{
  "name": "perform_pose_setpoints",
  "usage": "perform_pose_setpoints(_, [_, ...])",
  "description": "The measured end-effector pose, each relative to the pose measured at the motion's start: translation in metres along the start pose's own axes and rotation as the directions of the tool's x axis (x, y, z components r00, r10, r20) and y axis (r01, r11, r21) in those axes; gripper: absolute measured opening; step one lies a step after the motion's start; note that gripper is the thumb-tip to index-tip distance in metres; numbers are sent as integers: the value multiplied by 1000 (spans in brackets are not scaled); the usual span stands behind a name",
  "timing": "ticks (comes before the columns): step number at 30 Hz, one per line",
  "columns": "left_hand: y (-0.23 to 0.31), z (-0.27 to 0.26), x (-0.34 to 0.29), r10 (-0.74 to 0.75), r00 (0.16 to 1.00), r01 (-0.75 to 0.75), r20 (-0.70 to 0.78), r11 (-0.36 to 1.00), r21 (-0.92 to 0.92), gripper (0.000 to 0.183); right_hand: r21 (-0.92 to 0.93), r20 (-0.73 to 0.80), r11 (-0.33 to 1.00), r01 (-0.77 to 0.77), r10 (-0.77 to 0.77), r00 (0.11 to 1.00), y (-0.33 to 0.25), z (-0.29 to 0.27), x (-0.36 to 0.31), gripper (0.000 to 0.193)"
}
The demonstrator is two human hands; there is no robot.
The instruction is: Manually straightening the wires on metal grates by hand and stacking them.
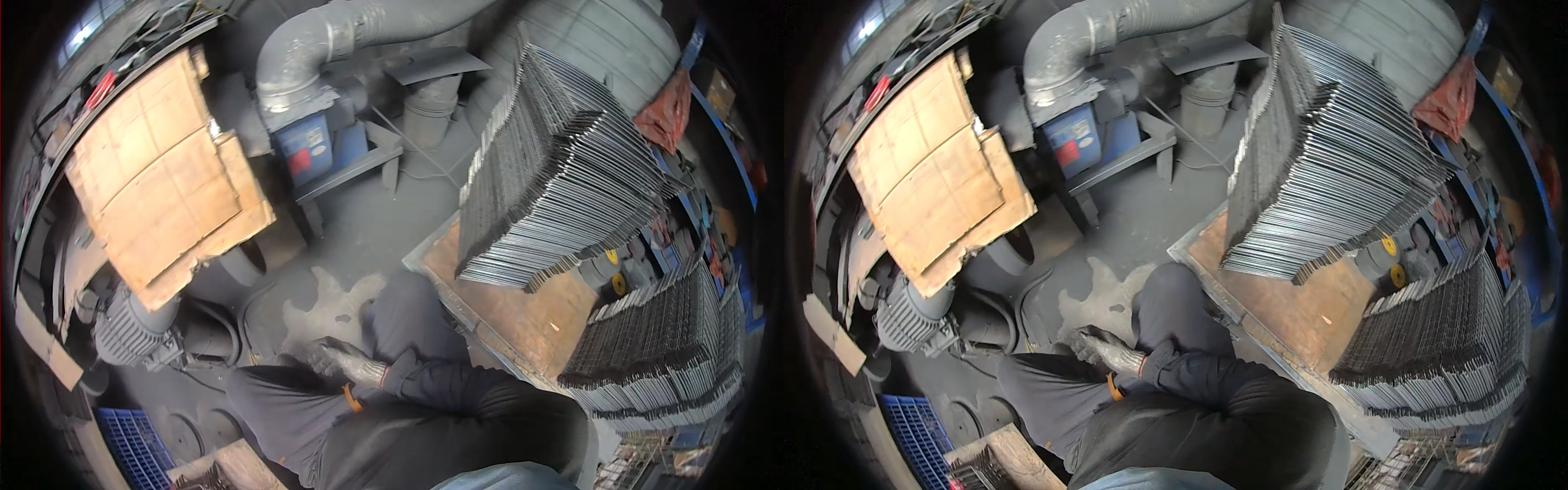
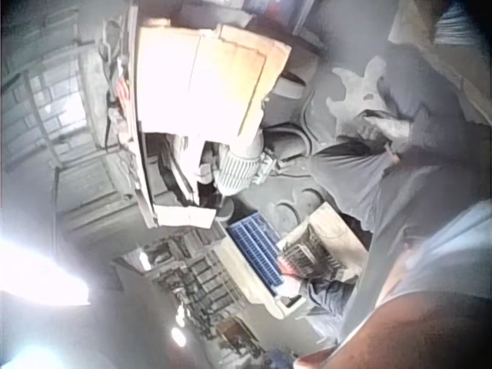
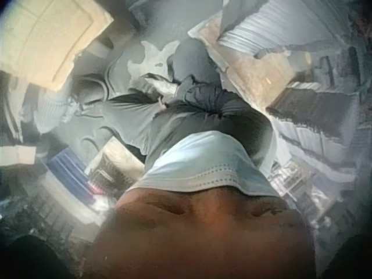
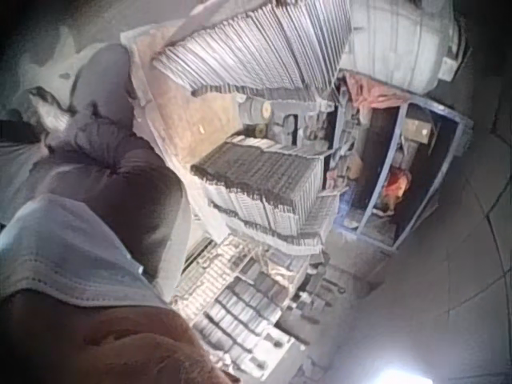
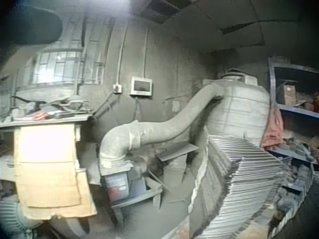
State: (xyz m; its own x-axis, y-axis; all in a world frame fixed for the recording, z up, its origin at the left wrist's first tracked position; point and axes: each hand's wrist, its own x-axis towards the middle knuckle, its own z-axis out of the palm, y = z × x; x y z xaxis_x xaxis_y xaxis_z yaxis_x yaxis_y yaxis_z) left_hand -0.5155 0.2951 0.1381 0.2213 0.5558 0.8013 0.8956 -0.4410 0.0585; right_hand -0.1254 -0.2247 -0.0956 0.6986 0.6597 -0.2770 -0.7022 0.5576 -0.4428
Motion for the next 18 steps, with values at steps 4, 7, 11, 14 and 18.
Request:
perform_pose_setpoints(4, [-46,35,-46,-192,783,147,592,981,123,64,-158,-178,987,-19,-10,984,2,18,-10,32])
perform_pose_setpoints(7, [-69,79,-47,-200,786,298,584,952,-74,57,-265,-236,964,16,-81,969,-7,30,-18,39])
perform_pose_setpoints(11, [-104,127,-31,-55,710,405,702,847,-343,48,-244,-187,966,-84,39,982,-16,30,-20,46])
perform_pose_setpoints(14, [-117,139,-19,-164,711,284,684,957,-65,44,-240,-225,960,-142,87,970,-15,22,-17,46])
perform_pose_setpoints(18, [-117,129,-17,-137,716,318,684,937,-144,40,-52,-153,996,-67,58,986,-14,13,-13,30])
